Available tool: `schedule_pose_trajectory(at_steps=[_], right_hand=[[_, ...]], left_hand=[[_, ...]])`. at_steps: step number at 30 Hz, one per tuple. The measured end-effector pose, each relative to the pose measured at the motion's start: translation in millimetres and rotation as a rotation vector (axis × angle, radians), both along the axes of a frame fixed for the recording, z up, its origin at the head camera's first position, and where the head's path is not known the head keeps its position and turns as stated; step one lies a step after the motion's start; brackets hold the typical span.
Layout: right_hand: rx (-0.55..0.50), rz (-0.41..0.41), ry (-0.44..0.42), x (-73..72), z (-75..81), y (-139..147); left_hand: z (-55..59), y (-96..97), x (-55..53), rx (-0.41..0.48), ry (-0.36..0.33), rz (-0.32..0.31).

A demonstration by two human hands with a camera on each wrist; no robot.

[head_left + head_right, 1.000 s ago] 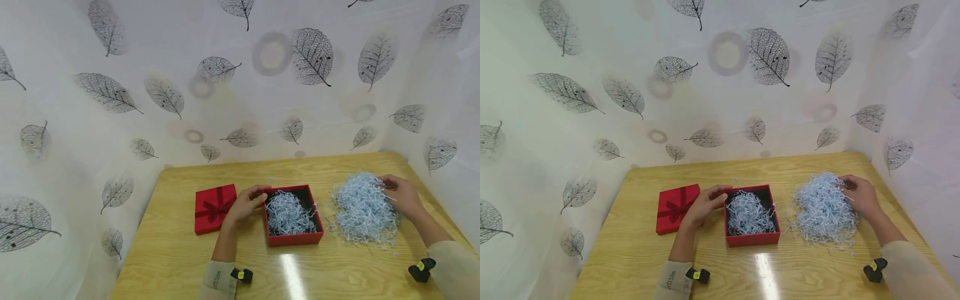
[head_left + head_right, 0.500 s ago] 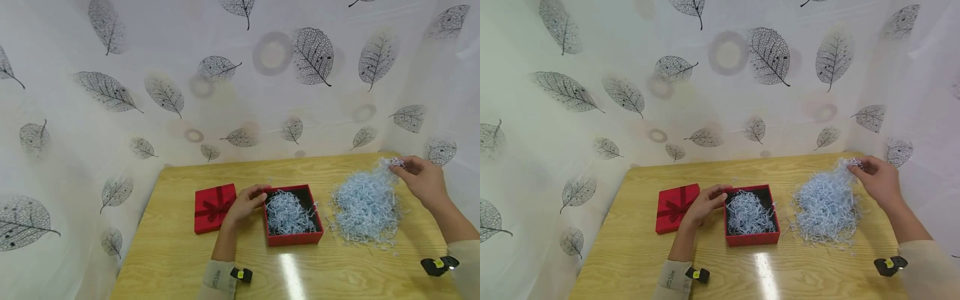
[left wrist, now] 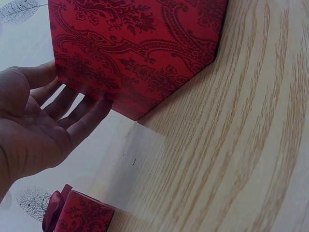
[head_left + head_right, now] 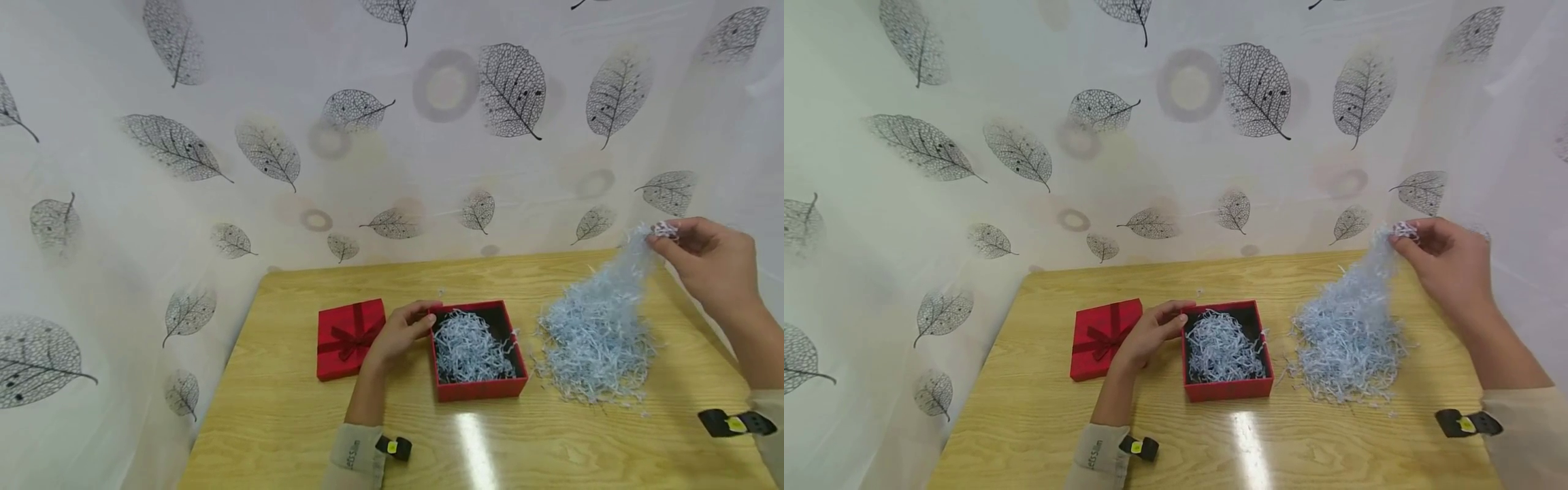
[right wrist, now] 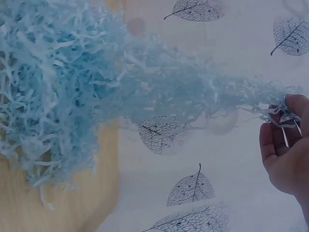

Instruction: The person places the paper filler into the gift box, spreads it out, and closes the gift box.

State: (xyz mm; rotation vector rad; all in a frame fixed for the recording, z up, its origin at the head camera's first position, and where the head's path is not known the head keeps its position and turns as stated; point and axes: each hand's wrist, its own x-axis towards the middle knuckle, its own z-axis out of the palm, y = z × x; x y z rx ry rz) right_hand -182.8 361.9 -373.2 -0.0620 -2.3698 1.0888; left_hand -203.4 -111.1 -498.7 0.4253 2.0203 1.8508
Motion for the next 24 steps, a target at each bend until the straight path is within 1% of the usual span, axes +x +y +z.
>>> schedule_pose_trajectory(at_steps=[3,7,10,13,18,21,24], right_hand=[[-0.039,0.023,0.044,-1.5,10.7,-8.5],[-0.088,0.061,0.07,-2.3,25.1,-19.8],[-0.099,0.082,0.078,-2.7,36.5,-28.0],[-0.11,0.108,0.105,-3.8,48.1,-35.6],[-0.151,0.188,0.169,-5.0,67.2,-47.0],[-0.169,0.224,0.18,-3.7,77.6,-54.7],[-0.187,0.244,0.174,-1.9,88.0,-64.0]], left_hand=[[0.6,-0.5,-0.3,-0.001,0.006,0.002],[1.9,-1.0,0.3,0.001,-0.003,0.008],[2.7,-1.3,0.9,-0.004,-0.009,0.011],[2.1,-1.6,1.3,-0.009,-0.01,0.016],[2.7,-1.0,1.9,-0.003,-0.015,0.026],[3.5,0.0,1.8,0.005,-0.019,0.024],[3.9,0.4,1.9,0.008,-0.026,0.026]])
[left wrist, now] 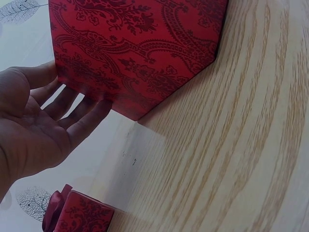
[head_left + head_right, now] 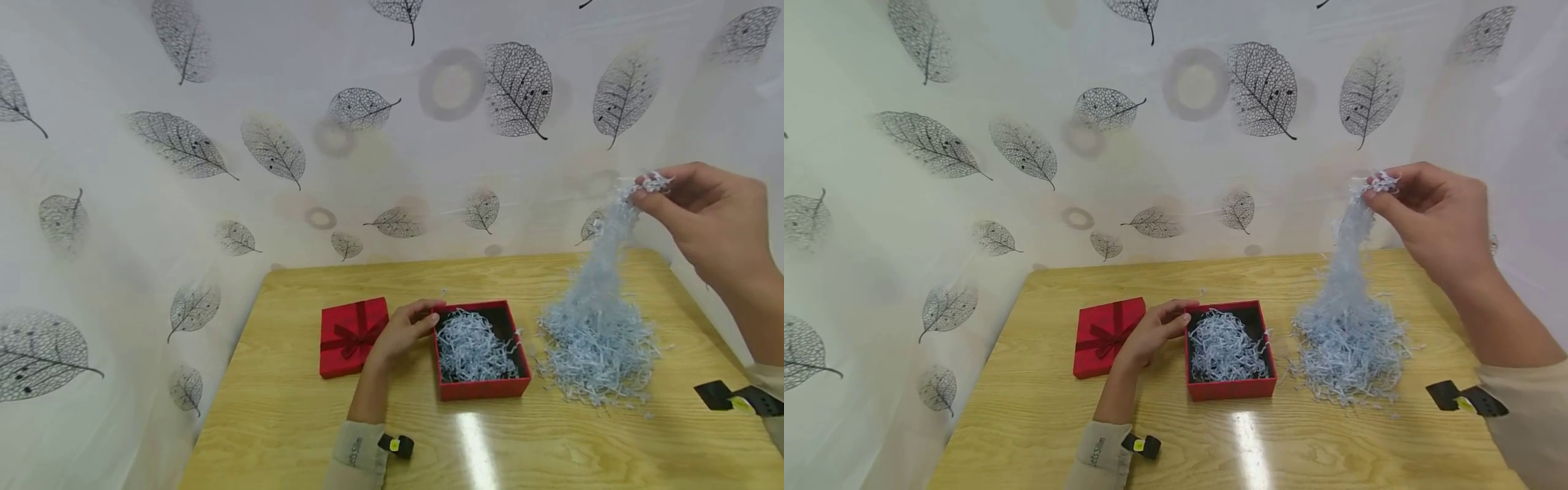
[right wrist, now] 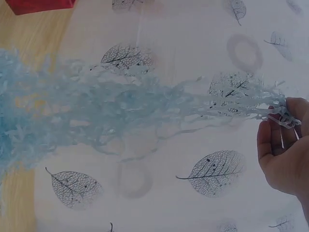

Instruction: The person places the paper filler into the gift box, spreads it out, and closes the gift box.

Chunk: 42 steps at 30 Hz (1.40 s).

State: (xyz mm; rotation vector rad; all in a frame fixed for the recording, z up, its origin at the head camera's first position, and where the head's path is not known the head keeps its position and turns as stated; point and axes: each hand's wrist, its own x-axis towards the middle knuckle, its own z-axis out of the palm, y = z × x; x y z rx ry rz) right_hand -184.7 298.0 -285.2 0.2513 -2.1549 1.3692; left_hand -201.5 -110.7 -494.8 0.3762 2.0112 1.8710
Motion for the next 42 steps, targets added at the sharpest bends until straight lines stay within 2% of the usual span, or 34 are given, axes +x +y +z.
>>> schedule_pose_trajectory(at_steps=[6,9,13,20,25,28,33,38,42], right_hand=[[-0.112,0.124,0.01,1.7,22.0,-19.5],[-0.251,0.265,0.025,2.8,31.9,-31.3],[-0.384,0.416,0.045,6.8,43.9,-49.7],[-0.498,0.628,0.018,19.6,52.9,-79.2],[-0.445,0.651,-0.01,28.1,49.8,-99.1],[-0.366,0.638,-0.04,31.9,41.7,-109.2],[-0.203,0.609,-0.094,35.6,13.7,-126.0],[-0.038,0.579,-0.182,37.4,-27.9,-139.5],[0.031,0.578,-0.282,37.2,-63.6,-147.0]], left_hand=[[0.0,0.9,-0.7,0.009,0.005,-0.001],[-0.6,1.0,-0.7,0.007,0.009,-0.003],[-1.0,0.7,-0.2,0.005,0.0,0.001],[-0.2,0.8,0.1,0.004,0.007,-0.006],[0.2,1.0,-0.1,0.011,-0.007,-0.006],[-0.4,0.3,-1.0,0.005,0.001,-0.012],[-2.1,-1.6,-2.1,-0.012,0.027,-0.033],[-2.4,-1.8,-2.7,0.007,0.032,-0.053],[-2.1,-1.2,-3.7,0.015,0.023,-0.04]])
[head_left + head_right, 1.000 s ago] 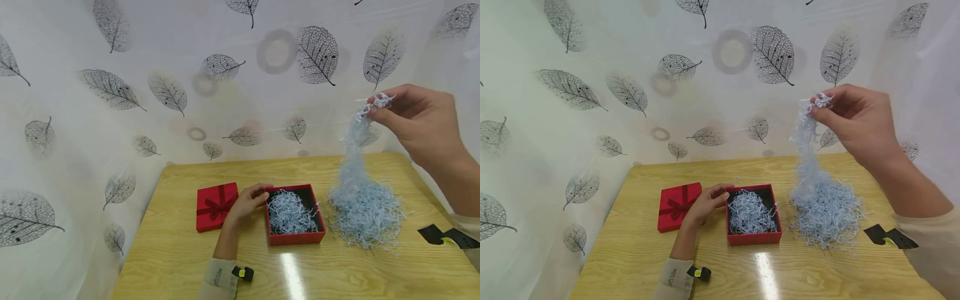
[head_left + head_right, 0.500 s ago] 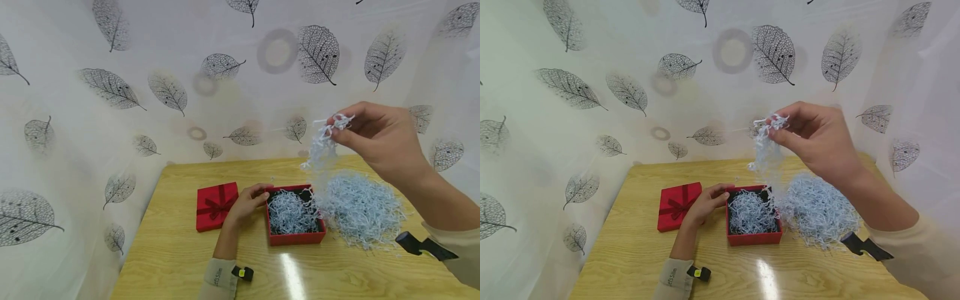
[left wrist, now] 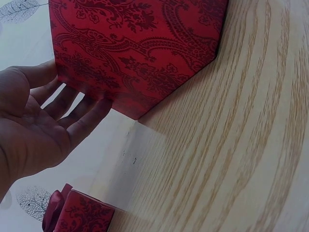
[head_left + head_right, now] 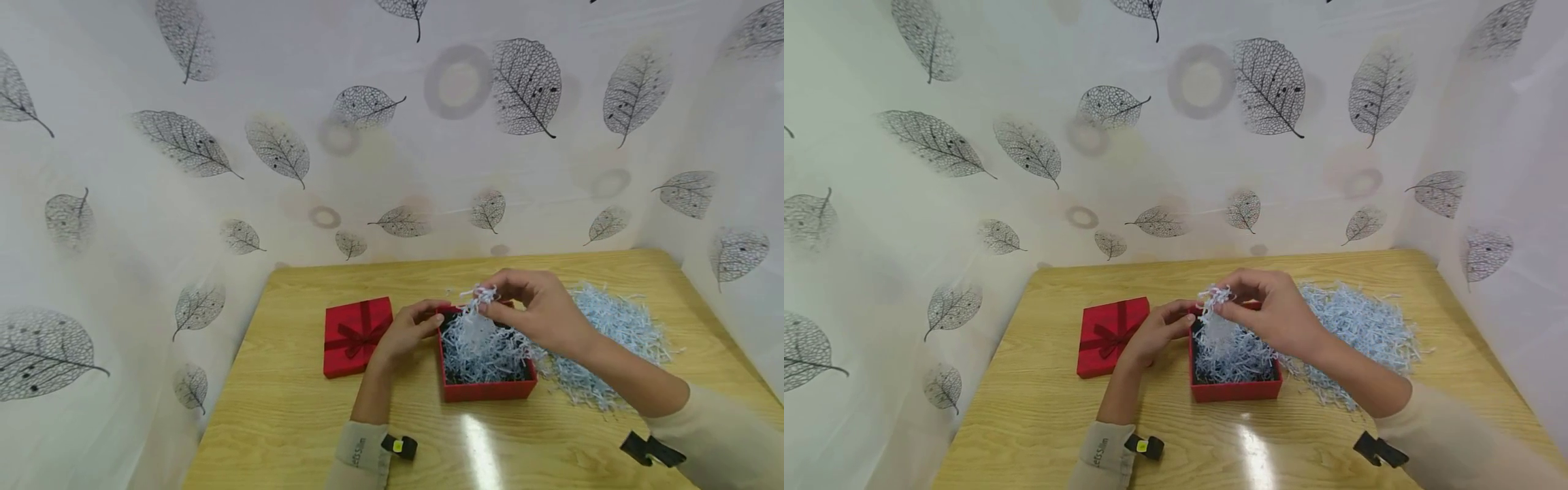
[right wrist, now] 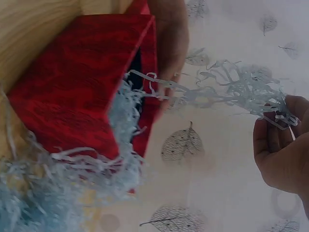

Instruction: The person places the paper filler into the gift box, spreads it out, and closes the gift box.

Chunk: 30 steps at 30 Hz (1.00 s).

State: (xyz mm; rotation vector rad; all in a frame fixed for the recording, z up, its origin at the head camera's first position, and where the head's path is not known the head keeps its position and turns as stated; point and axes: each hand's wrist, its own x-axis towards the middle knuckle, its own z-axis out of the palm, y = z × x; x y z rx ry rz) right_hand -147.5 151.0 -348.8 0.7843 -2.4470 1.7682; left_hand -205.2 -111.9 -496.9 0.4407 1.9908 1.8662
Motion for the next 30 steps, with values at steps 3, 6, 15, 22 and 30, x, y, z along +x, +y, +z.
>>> schedule_pose_trajectory(at_steps=[3,6,15,22,30], right_hand=[[0.051,0.008,-0.049,1.3,-24.3,-4.0],[0.092,0.029,-0.081,2.7,-47.4,-6.5],[0.183,0.102,-0.155,2.0,-80.9,0.0],[0.189,-0.001,-0.153,-2.5,-67.4,27.9],[0.158,-0.205,-0.153,-13.8,-66.2,95.5]], left_hand=[[0.0,0.9,-0.8,-0.008,0.001,0.011],[-0.7,1.7,-1.7,-0.01,0.001,0.014],[-1.0,1.2,-0.9,-0.008,0.003,0.024],[1.3,1.2,0.5,-0.032,0.005,0.031],[0.3,1.8,1.2,-0.023,0.004,0.036]])
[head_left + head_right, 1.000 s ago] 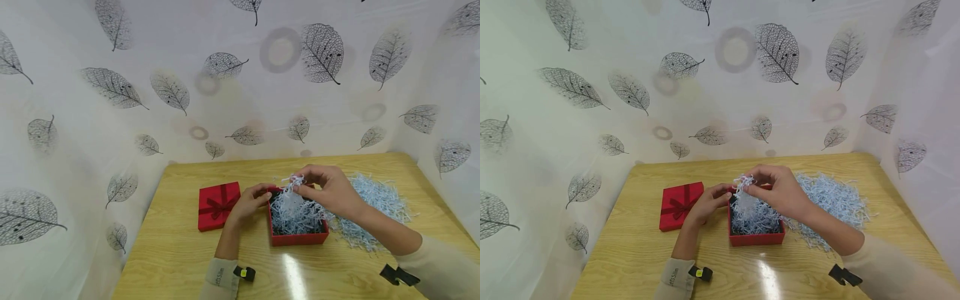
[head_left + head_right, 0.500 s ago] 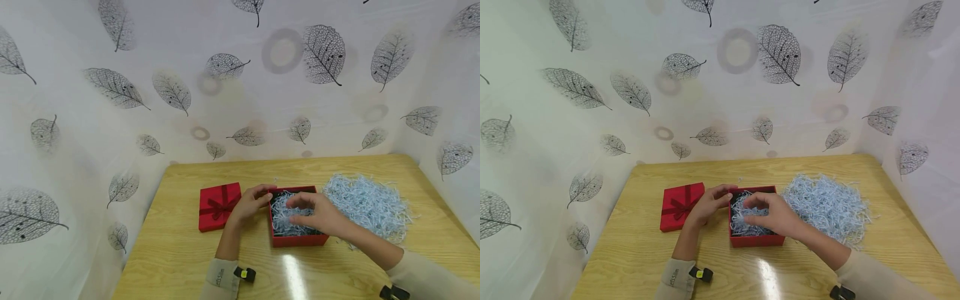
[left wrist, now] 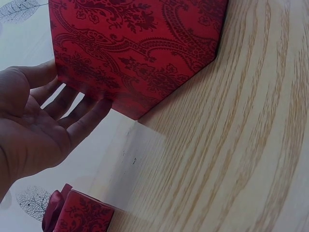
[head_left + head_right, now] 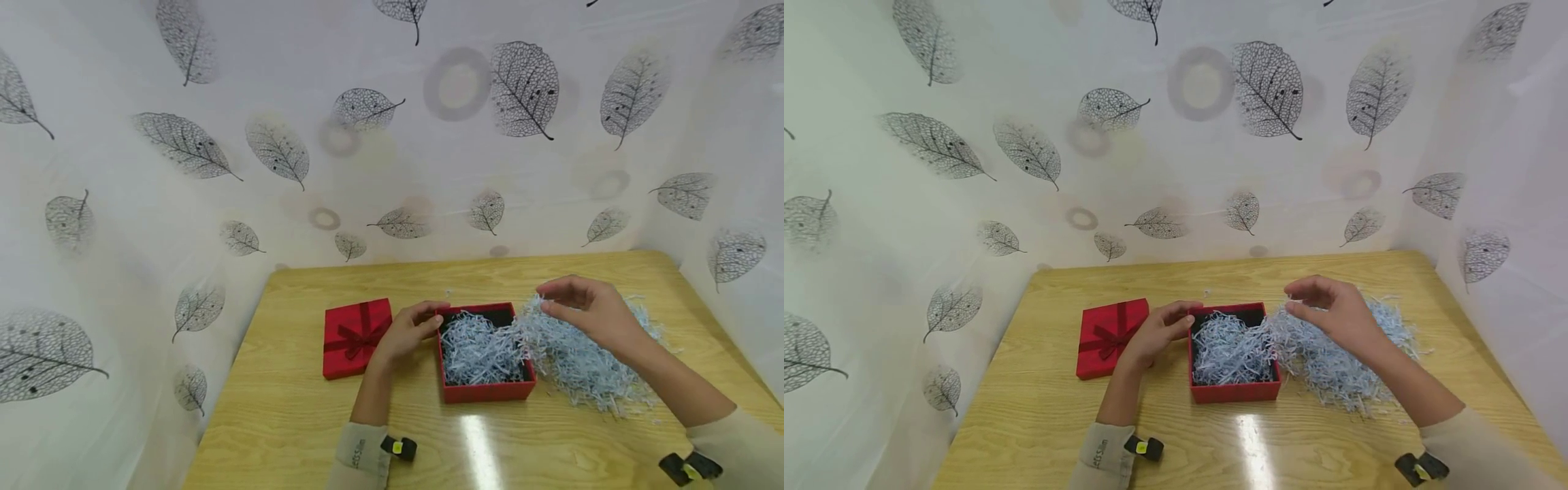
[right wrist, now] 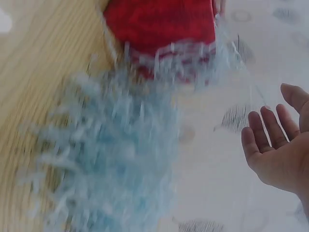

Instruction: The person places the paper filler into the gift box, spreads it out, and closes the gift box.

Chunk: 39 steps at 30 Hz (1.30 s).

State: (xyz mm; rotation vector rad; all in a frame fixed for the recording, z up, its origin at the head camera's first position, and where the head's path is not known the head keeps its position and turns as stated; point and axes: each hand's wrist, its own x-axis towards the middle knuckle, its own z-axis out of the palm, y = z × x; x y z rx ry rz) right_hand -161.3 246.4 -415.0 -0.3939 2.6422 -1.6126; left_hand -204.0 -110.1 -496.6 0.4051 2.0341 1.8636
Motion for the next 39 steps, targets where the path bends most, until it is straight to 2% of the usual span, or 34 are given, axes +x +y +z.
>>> schedule_pose_trajectory(at_steps=[5,11,14,17,21,23,30,34,39], right_hand=[[-0.011,-0.125,0.018,-7.5,-16.3,53.8],[0.006,-0.277,-0.03,-15.5,-48.0,118.6],[0.037,-0.319,-0.055,-16.7,-64.8,142.6],[0.062,-0.299,-0.104,-17.3,-80.6,158.5],[0.136,-0.234,-0.143,-19.1,-97.9,166.4],[0.178,-0.211,-0.134,-19.8,-103.0,164.6],[0.346,-0.239,-0.039,-20.0,-111.5,151.8],[0.291,-0.27,-0.043,-20.2,-108.8,149.2],[0.16,-0.32,-0.041,-20.9,-91.0,150.2]], left_hand=[[0.7,-1.4,0.3,-0.001,-0.004,0.0],[2.0,-3.5,0.5,-0.014,0.003,-0.006],[2.0,-4.3,0.3,0.002,-0.005,-0.014],[1.5,-4.8,0.2,0.009,-0.008,-0.02],[0.8,-4.6,0.5,0.008,-0.013,-0.018],[0.3,-4.4,0.6,0.006,-0.016,-0.017],[0.7,-2.5,0.9,0.001,0.0,-0.014],[0.4,-1.3,0.6,0.004,-0.003,-0.016],[0.8,-0.5,1.0,0.002,-0.001,-0.019]])
